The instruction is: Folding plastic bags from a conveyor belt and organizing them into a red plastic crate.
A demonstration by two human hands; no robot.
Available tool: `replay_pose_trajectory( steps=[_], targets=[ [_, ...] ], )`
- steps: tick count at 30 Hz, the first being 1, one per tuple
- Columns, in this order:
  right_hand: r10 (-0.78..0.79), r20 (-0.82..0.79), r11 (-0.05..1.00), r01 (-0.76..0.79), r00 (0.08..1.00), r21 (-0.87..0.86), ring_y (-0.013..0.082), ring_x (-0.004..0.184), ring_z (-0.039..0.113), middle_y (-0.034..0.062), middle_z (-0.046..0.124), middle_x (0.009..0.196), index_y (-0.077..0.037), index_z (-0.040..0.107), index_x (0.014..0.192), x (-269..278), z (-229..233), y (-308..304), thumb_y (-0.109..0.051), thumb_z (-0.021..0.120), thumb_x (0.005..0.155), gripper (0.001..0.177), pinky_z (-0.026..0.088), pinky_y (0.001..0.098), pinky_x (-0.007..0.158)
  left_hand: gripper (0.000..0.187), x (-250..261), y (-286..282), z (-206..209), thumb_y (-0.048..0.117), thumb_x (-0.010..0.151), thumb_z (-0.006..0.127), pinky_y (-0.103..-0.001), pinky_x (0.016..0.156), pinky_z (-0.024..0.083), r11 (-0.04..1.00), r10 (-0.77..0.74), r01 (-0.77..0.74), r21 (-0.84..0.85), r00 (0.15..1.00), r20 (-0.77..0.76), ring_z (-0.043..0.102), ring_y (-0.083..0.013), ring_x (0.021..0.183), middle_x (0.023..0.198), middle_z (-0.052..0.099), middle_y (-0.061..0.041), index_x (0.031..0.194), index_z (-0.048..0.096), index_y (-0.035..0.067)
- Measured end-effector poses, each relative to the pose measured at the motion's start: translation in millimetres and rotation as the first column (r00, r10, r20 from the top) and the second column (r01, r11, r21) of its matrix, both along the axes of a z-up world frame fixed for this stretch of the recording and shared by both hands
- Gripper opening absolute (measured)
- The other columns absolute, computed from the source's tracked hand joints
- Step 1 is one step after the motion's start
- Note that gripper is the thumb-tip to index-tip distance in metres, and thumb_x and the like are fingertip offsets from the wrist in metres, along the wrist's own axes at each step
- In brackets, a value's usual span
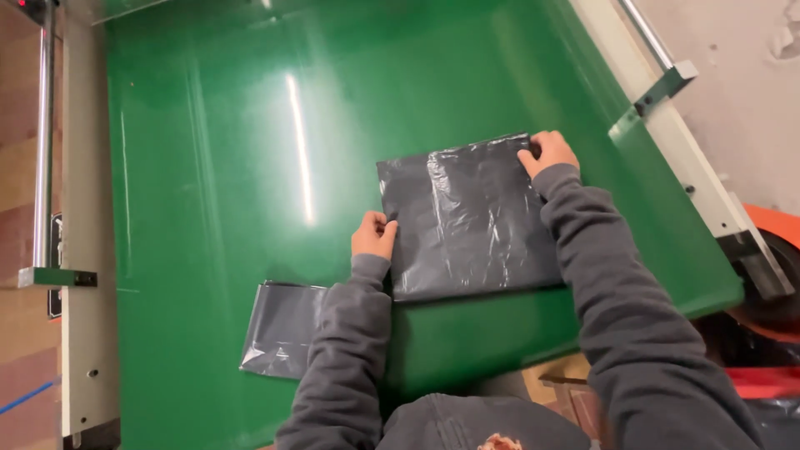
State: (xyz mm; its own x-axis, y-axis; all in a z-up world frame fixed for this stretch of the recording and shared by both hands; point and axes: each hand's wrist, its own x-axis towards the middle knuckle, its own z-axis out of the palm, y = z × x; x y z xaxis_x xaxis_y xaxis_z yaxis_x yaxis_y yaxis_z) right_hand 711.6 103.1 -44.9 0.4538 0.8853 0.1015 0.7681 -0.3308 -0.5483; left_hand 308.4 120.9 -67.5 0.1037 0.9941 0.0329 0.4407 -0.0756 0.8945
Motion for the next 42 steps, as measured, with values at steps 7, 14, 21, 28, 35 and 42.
replay_pose_trajectory(
  steps=[7, 14, 21, 28, 35, 42],
  targets=[
    [0.285, 0.023, 0.957, -0.286, 0.958, 0.051, 0.0344, 0.119, 0.058, 0.0125, 0.067, 0.123, -0.006, 0.063, 0.13, 11, 11, 37, -0.027, 0.07, 0.09, 0.046, 0.047, 0.0448, 0.103, 0.038, 10, -28, 92, 0.026, 0.088, 0.075, -0.041, 0.077, 0.054, 0.994, -0.052, 0.073, 0.079, 0.968, -0.245, 0.068, -0.0306, 0.086, 0.096, 0.072, -0.014, 0.114, 0.06, 0.003],
    [0.413, 0.214, 0.876, -0.322, 0.885, -0.358, 0.0353, 0.109, 0.059, 0.0138, 0.067, 0.111, -0.012, 0.068, 0.114, -11, 20, 51, -0.032, 0.079, 0.079, 0.041, 0.045, 0.0456, 0.094, 0.049, 58, -58, 42, 0.04, 0.097, 0.065, -0.037, 0.101, 0.052, 0.917, -0.395, 0.393, 0.068, 0.919, 0.011, 0.065, -0.0301, 0.118, 0.126, 0.069, -0.014, 0.129, 0.062, 0.003],
    [0.363, 0.248, 0.809, -0.436, 0.898, 0.394, 0.0327, 0.1, 0.062, 0.0084, 0.067, 0.104, -0.011, 0.064, 0.102, -79, 104, -108, -0.003, 0.072, 0.085, 0.02, 0.046, 0.0438, 0.091, 0.091, 5, -37, 15, 0.077, 0.094, 0.026, -0.035, 0.102, 0.047, 0.707, 0.203, 0.456, -0.541, 0.602, 0.772, 0.061, -0.0208, 0.13, 0.144, 0.061, -0.006, 0.149, 0.042, 0.006],
    [0.358, 0.35, 0.82, -0.471, 0.866, 0.326, 0.0281, 0.103, 0.064, 0.0025, 0.071, 0.1, -0.015, 0.071, 0.095, -101, 69, -219, -0.002, 0.069, 0.07, 0.029, 0.046, 0.0423, 0.092, 0.094, -32, -44, -34, 0.075, 0.101, 0.031, -0.035, 0.091, 0.047, 0.74, 0.206, 0.499, -0.451, 0.471, 0.858, 0.06, -0.0228, 0.118, 0.141, 0.06, -0.012, 0.153, 0.04, -0.002],
    [0.418, 0.4, 0.823, -0.526, 0.816, 0.215, 0.0313, 0.113, 0.061, 0.0033, 0.071, 0.107, -0.012, 0.073, 0.102, -132, 103, -233, -0.014, 0.074, 0.073, 0.029, 0.046, 0.0445, 0.097, 0.063, -22, -81, 50, 0.028, 0.096, 0.061, -0.042, 0.106, 0.04, 0.978, 0.037, 0.074, -0.197, 0.862, 0.506, 0.049, -0.0291, 0.132, 0.142, 0.052, -0.019, 0.147, 0.039, -0.003],
    [0.559, 0.262, 0.74, -0.616, 0.786, 0.269, 0.036, 0.123, 0.059, 0.0129, 0.069, 0.12, -0.004, 0.07, 0.118, -188, 64, -188, -0.013, 0.072, 0.078, 0.041, 0.046, 0.0451, 0.105, 0.049, 8, -143, 92, 0.015, 0.079, 0.067, -0.046, 0.113, 0.042, 0.583, -0.502, 0.694, 0.423, 0.717, -0.484, 0.05, -0.0375, 0.134, 0.134, 0.058, -0.016, 0.125, 0.059, 0.001]
  ],
)
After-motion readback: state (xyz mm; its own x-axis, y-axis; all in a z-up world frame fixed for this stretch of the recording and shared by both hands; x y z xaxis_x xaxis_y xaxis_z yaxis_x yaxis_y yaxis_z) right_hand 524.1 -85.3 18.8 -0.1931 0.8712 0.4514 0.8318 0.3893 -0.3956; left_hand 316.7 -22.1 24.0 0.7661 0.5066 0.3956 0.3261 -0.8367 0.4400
